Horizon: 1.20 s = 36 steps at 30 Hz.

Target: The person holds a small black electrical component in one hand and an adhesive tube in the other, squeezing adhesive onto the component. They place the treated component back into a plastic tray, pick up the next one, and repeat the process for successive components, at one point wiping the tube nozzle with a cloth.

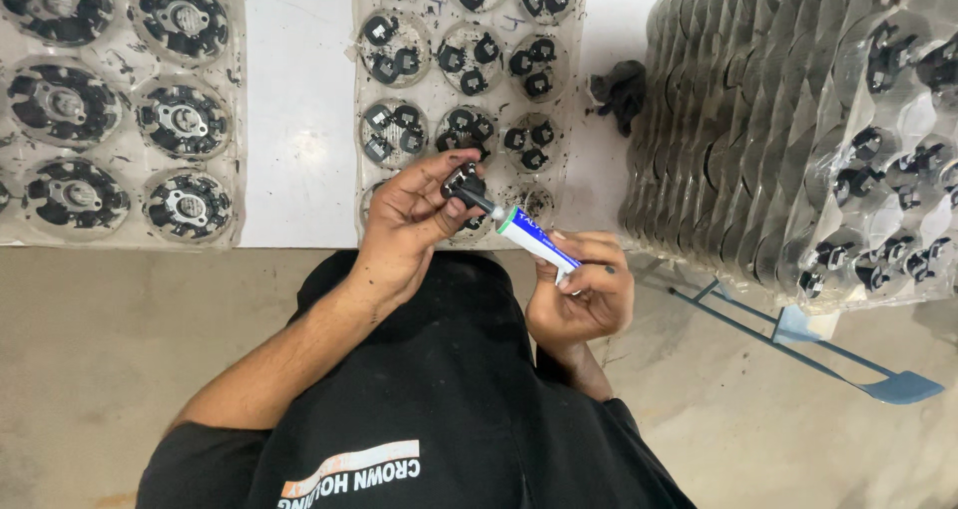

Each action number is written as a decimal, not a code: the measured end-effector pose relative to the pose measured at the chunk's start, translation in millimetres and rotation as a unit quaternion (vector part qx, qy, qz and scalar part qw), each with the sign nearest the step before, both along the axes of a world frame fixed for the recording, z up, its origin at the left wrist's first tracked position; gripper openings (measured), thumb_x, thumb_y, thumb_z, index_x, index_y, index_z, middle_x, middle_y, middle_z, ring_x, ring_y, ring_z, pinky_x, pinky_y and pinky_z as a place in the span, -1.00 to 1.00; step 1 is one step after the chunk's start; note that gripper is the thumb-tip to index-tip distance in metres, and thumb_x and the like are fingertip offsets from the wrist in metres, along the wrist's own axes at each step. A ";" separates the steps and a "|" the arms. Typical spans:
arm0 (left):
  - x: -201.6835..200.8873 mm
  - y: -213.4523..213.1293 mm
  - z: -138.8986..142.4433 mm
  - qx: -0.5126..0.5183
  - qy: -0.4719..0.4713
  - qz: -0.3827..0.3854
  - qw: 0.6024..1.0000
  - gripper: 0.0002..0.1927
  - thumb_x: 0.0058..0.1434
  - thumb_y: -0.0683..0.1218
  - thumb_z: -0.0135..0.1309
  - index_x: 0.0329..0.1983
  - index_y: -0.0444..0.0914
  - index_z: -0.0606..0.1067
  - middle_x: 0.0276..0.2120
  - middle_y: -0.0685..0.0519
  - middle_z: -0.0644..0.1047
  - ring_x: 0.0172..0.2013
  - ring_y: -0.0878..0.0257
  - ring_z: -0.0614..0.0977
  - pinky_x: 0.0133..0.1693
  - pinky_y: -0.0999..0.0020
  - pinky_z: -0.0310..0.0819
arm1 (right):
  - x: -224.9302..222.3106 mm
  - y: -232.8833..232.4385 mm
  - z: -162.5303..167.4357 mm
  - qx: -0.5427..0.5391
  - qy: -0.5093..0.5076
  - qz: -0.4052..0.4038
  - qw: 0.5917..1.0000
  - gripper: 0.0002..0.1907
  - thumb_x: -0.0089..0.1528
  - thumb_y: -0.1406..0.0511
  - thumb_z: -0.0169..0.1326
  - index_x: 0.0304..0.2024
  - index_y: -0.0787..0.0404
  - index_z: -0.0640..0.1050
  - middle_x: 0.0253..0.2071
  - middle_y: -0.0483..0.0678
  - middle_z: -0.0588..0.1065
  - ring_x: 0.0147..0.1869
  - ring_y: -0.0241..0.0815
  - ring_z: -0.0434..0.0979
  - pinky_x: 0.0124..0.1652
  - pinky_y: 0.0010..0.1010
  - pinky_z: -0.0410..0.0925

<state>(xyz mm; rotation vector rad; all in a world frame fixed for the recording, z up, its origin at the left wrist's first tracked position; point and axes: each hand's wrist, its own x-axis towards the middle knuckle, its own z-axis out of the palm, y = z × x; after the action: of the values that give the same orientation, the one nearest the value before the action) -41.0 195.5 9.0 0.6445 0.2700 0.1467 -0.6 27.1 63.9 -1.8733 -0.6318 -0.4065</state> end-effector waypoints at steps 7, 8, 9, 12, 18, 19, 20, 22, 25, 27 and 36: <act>-4.4 3.7 -7.5 0.002 -0.015 -0.038 0.999 -0.59 0.41 -0.16 0.12 0.30 -0.33 0.45 0.28 -0.07 0.51 0.02 0.28 0.64 0.12 0.27 0.63 | 3.2 -2.4 -6.9 0.019 -0.026 -0.021 0.999 -0.54 0.22 0.58 0.26 -0.30 0.19 0.20 -0.20 0.07 0.49 -0.10 -0.03 0.61 -0.12 -0.35 0.48; -5.0 3.0 -7.7 0.006 -0.021 -0.039 0.999 -0.59 0.41 -0.16 0.12 0.30 -0.33 0.45 0.28 -0.07 0.51 0.02 0.27 0.64 0.11 0.26 0.64 | 4.4 -2.7 -7.6 0.011 -0.031 -0.016 0.999 -0.54 0.22 0.59 0.26 -0.32 0.18 0.20 -0.21 0.07 0.49 -0.10 -0.02 0.61 -0.14 -0.34 0.49; -5.4 2.2 -8.0 0.009 -0.028 -0.041 0.999 -0.59 0.40 -0.15 0.13 0.29 -0.32 0.44 0.28 -0.07 0.51 0.02 0.27 0.64 0.10 0.25 0.65 | 5.6 -3.0 -8.2 0.002 -0.035 -0.012 0.999 -0.54 0.21 0.60 0.25 -0.34 0.18 0.20 -0.22 0.07 0.49 -0.11 -0.01 0.61 -0.16 -0.33 0.50; -5.1 -0.9 -8.9 -0.011 -0.022 -0.047 0.999 -0.58 0.41 -0.14 0.13 0.31 -0.32 0.42 0.26 -0.08 0.52 -0.01 0.24 0.65 0.05 0.27 0.65 | 8.1 -4.9 -9.8 -0.006 -0.034 -0.008 0.999 -0.54 0.21 0.61 0.25 -0.36 0.19 0.21 -0.21 0.09 0.48 -0.12 0.01 0.60 -0.19 -0.31 0.51; -1.4 -2.4 -11.4 -0.015 -0.014 -0.056 0.998 -0.54 0.39 -0.10 0.14 0.30 -0.36 0.43 0.20 -0.03 0.56 -0.12 0.29 0.64 0.02 0.27 0.65 | 8.9 -6.5 -13.2 0.025 -0.021 -0.020 0.999 -0.56 0.20 0.60 0.25 -0.35 0.21 0.22 -0.21 0.08 0.47 -0.13 -0.03 0.57 -0.16 -0.29 0.53; -1.0 -3.1 -11.3 -0.017 -0.015 -0.061 0.998 -0.54 0.40 -0.10 0.14 0.32 -0.37 0.44 0.12 -0.03 0.58 -0.14 0.30 0.63 0.01 0.27 0.66 | 8.8 -7.2 -13.1 0.032 -0.013 -0.022 0.999 -0.56 0.20 0.60 0.25 -0.35 0.21 0.22 -0.20 0.08 0.47 -0.13 -0.04 0.57 -0.18 -0.32 0.53; -1.0 -3.4 -11.0 -0.019 -0.016 -0.067 0.997 -0.53 0.42 -0.09 0.15 0.33 -0.38 0.45 0.05 -0.02 0.59 -0.16 0.31 0.62 0.01 0.27 0.66 | 8.6 -7.8 -12.7 0.031 -0.005 -0.020 0.999 -0.56 0.21 0.61 0.25 -0.35 0.21 0.23 -0.20 0.07 0.47 -0.11 -0.04 0.57 -0.17 -0.32 0.53; -0.8 -4.1 -9.8 -0.021 -0.012 -0.077 0.997 -0.52 0.42 -0.07 0.15 0.33 -0.39 0.45 -0.05 0.00 0.61 -0.19 0.33 0.61 0.01 0.28 0.66 | 7.7 -9.4 -10.9 0.029 0.013 -0.017 0.999 -0.57 0.22 0.62 0.24 -0.34 0.21 0.24 -0.20 0.06 0.46 -0.09 -0.04 0.57 -0.15 -0.32 0.53; 1.2 -3.2 -7.4 -0.020 -0.008 -0.084 0.996 -0.51 0.40 -0.04 0.15 0.31 -0.39 0.45 -0.08 0.05 0.61 -0.20 0.35 0.62 0.00 0.30 0.65 | 9.3 -10.9 -8.3 0.015 0.014 -0.015 1.000 -0.57 0.21 0.63 0.22 -0.35 0.20 0.24 -0.20 0.09 0.49 -0.09 -0.05 0.56 -0.14 -0.36 0.49; 3.1 -3.0 -5.9 -0.025 -0.018 -0.082 0.996 -0.50 0.40 -0.03 0.14 0.31 -0.39 0.45 -0.07 0.05 0.61 -0.20 0.35 0.62 0.00 0.30 0.65 | 11.4 -12.5 -6.8 0.015 0.016 -0.012 1.000 -0.57 0.21 0.64 0.22 -0.35 0.20 0.24 -0.21 0.07 0.48 -0.09 -0.06 0.56 -0.15 -0.37 0.48; 56.7 10.1 -43.3 0.060 0.050 0.033 0.996 -0.64 0.22 -0.38 0.20 0.08 -0.36 0.52 0.07 -0.03 0.64 -0.13 0.27 0.68 -0.12 0.31 0.70 | 26.1 -25.9 -18.7 0.067 0.061 -0.048 0.995 -0.58 0.26 0.62 0.21 -0.24 0.19 0.24 -0.14 0.10 0.46 -0.07 -0.14 0.52 -0.07 -0.41 0.46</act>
<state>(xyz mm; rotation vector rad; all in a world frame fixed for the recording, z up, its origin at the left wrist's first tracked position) 15.7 205.6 -34.2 0.7644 0.3819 0.1957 25.5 1.2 45.2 -1.7891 -0.4250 -0.3843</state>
